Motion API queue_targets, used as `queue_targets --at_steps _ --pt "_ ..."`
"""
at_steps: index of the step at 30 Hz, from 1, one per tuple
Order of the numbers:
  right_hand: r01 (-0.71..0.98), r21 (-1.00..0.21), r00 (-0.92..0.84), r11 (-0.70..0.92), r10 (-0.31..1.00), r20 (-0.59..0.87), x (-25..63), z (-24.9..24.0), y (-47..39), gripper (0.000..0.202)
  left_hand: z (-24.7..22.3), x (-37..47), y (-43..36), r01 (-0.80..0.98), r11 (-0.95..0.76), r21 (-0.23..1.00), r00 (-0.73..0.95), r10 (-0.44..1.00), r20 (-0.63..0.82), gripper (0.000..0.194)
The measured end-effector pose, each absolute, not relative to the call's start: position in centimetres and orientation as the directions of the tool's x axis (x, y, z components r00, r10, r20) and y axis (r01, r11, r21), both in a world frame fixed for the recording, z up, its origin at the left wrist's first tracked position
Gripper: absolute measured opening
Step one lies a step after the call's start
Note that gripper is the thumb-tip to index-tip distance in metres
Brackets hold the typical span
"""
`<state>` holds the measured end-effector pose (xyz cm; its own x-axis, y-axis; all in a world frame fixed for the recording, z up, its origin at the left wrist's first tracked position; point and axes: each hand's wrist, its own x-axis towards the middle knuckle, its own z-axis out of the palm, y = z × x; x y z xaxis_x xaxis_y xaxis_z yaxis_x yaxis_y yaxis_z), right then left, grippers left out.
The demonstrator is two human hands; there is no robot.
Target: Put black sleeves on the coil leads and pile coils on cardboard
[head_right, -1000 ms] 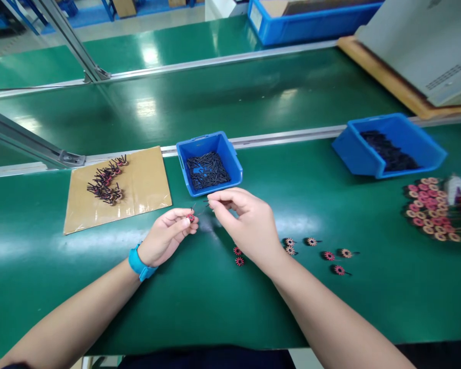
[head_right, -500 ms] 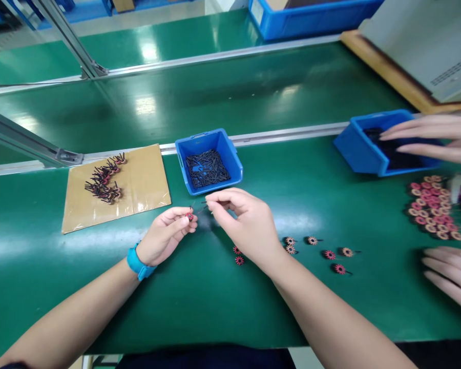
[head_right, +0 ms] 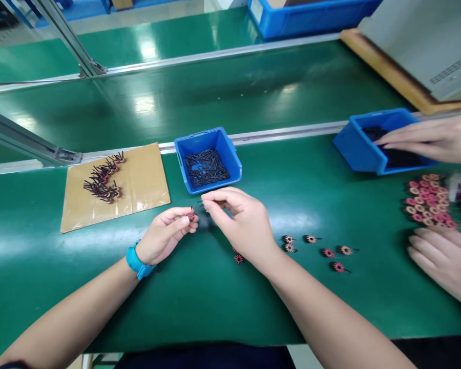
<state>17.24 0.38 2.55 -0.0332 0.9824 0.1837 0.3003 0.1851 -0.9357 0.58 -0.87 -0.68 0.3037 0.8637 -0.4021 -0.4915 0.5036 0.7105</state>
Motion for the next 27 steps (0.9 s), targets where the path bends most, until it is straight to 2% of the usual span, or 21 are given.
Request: queue_targets --at_steps 11,15,21,24,27 --pt "0.350 -0.919 -0.062 0.181 0.983 0.170 17.6 3.1 0.5 0.006 -0.7 0.6 -0.9 -0.501 0.492 0.712 0.299 0.870 -0.392 0.025" --pt "0.300 -0.950 -0.089 0.087 0.994 0.063 17.8 3.3 0.6 0.006 -0.7 0.6 -0.8 -0.506 0.496 0.706 0.305 0.868 -0.391 0.026" --pt "0.073 -0.986 -0.144 -0.153 0.976 -0.162 17.7 3.7 0.7 0.013 -0.8 0.7 -0.9 -0.500 0.489 0.715 0.303 0.872 -0.385 0.027" --pt "0.043 -0.982 -0.152 -0.183 0.970 -0.187 17.6 3.9 0.7 0.015 -0.9 0.6 -0.9 -0.491 0.484 0.725 0.297 0.875 -0.383 0.027" --pt "0.095 -0.986 -0.165 -0.140 0.974 -0.154 17.7 4.0 0.5 0.013 -0.9 0.6 -0.9 -0.485 0.485 0.728 0.296 0.874 -0.385 0.025"
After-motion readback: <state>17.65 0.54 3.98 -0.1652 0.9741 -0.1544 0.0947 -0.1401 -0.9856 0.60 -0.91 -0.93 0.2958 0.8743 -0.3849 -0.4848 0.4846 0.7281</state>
